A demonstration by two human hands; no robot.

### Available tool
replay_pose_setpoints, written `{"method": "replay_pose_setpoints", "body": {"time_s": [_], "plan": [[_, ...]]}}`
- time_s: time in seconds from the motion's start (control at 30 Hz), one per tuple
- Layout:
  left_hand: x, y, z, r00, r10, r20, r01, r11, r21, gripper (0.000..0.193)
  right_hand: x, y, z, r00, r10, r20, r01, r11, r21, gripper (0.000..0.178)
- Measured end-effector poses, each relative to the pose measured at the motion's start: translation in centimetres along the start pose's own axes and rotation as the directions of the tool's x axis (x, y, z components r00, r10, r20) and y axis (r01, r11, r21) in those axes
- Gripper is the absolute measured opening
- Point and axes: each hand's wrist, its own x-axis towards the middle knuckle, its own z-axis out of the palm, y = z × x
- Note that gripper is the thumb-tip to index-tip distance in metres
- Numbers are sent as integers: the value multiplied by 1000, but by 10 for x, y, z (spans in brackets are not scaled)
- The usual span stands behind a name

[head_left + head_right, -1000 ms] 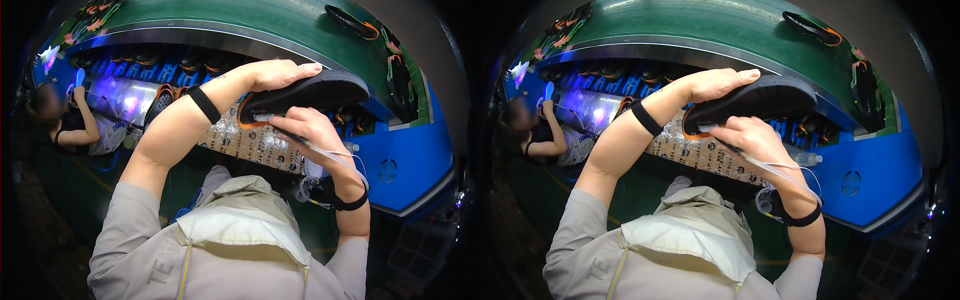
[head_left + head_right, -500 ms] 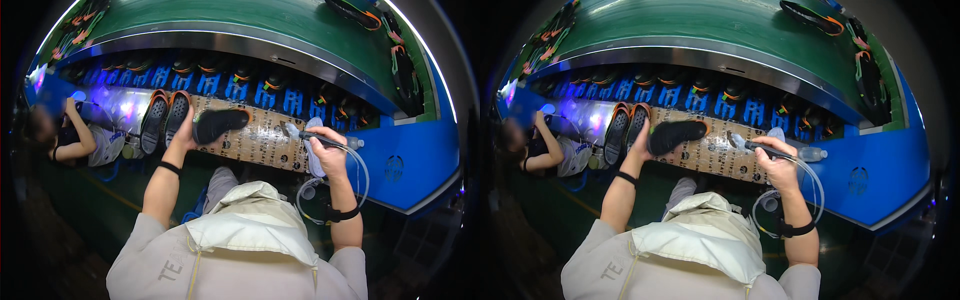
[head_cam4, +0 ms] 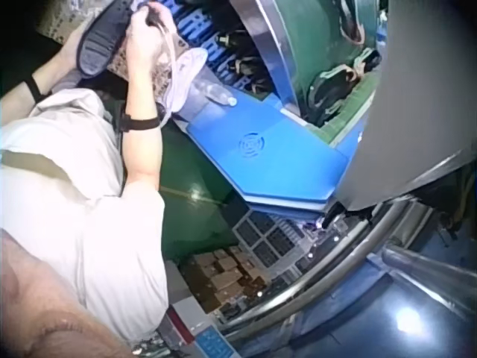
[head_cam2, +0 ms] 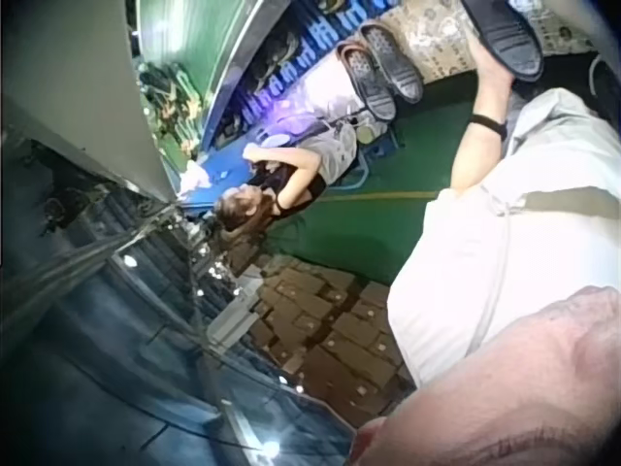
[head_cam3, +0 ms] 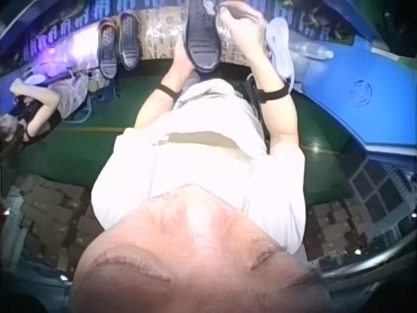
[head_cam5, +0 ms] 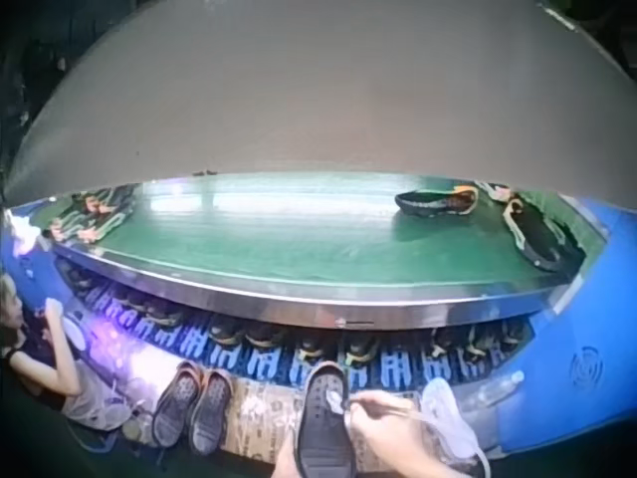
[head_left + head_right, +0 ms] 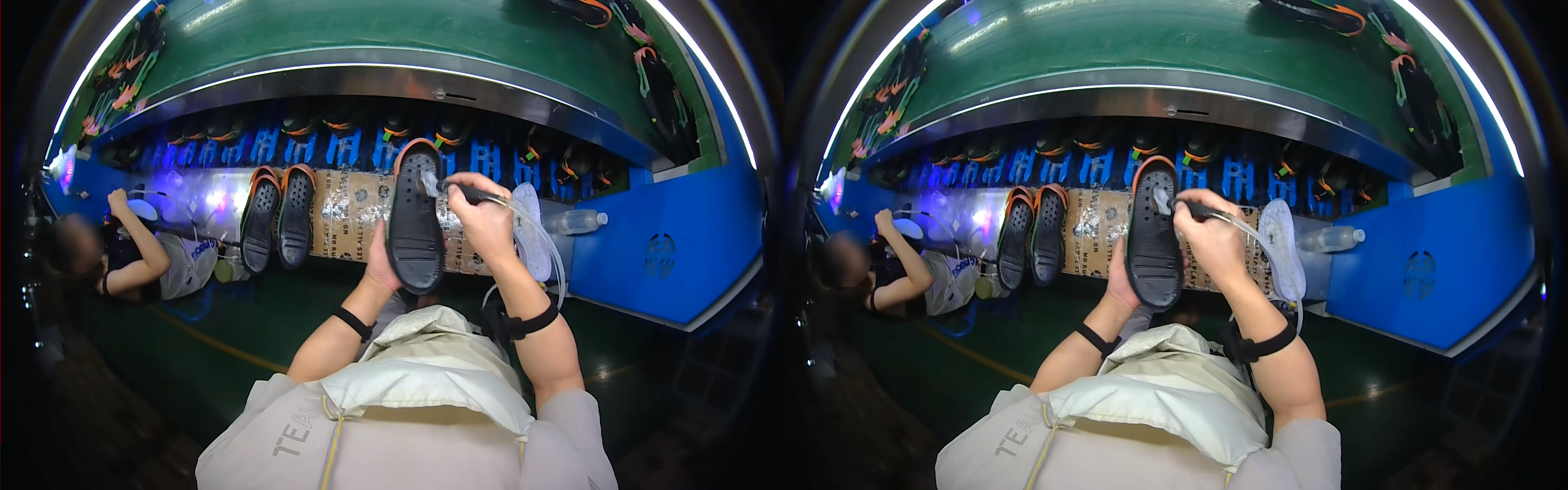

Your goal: Applying adhesive to shoe outsoles at a manufacturing station.

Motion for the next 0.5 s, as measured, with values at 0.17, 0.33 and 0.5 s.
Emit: {"method": "replay_pose_setpoints", "body": {"time_s": [0.17,0.33,0.5], "plan": [[3,-17,52,993,21,116,-21,1000,-2,79,11,-17,10,905,-344,-252,351,936,-19,18],[16,-9,39,979,189,72,-196,974,116,72,-29,-34,-8,824,-508,250,564,776,-282,19],[17,-2,84,979,80,188,-129,956,263,79,-47,-75,-46,762,-127,635,459,798,-391,15]]}}
